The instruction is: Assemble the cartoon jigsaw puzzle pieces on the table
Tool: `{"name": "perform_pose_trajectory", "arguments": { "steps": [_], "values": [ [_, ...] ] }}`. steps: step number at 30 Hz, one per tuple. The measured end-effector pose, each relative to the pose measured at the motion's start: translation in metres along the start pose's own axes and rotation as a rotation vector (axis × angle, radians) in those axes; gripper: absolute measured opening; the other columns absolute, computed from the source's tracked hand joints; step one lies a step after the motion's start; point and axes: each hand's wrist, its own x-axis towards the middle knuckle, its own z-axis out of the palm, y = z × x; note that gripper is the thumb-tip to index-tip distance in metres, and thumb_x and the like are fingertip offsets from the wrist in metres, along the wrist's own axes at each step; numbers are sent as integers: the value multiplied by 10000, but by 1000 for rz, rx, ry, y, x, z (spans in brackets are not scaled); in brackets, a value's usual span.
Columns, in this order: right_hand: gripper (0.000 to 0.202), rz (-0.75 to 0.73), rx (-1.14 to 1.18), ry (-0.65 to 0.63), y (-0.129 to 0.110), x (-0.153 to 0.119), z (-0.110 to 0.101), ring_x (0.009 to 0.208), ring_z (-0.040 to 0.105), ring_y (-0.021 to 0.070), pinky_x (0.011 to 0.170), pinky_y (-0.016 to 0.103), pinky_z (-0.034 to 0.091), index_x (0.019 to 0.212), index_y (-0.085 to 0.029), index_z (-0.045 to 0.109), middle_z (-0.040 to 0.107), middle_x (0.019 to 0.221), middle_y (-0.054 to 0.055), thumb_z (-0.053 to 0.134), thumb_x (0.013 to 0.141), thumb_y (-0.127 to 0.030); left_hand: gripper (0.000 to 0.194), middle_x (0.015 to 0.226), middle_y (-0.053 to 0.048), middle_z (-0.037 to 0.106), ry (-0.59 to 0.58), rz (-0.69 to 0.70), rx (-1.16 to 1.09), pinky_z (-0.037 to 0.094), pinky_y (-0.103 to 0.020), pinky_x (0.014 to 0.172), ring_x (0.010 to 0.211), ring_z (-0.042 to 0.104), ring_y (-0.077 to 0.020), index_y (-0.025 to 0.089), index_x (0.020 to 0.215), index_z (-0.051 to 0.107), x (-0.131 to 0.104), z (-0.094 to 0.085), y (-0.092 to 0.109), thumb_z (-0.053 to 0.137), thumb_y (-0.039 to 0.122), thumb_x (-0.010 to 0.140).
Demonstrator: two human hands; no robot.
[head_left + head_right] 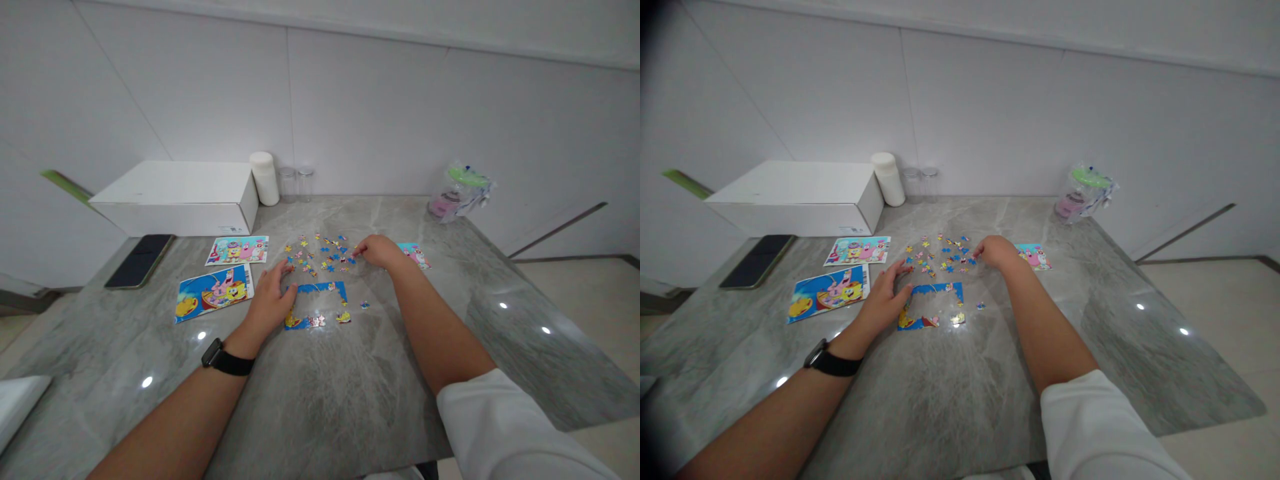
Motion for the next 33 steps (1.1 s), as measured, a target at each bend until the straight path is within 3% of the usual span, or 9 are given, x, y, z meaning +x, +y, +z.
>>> {"name": "perform_pose_trajectory", "arguments": {
  "steps": [9,15,21,33],
  "values": [
    [309,37,-21,16,-3,-4,-4,1079,755,242,903,257,520,1128,-311,874,830,1182,54,674,934,-177,626,1432,-113,696,10,3,0,240,-653,1322,1423,587,-318,235,1564,447,0,1,-1,592,336,964],
    [383,-37,-5,117,-10,2,4,1144,730,252,994,284,514,1273,-297,820,797,1270,73,692,930,-189,627,1424,-122,701,9,2,-1,254,-653,1316,1408,602,-313,227,1561,449,0,0,0,596,325,959],
    [381,-96,-16,74,-12,4,10,1136,739,266,990,299,520,1277,-291,820,803,1248,85,645,953,-196,623,1434,-123,694,1,3,1,257,-655,1314,1413,595,-316,224,1562,450,0,-1,2,593,326,964],
    [308,-50,-41,58,-5,1,6,1203,723,259,1033,291,513,1222,-311,841,798,1278,67,701,955,-248,630,1450,-127,684,2,6,0,244,-650,1323,1436,576,-323,218,1570,449,0,1,-3,596,328,968]
  ]
}}
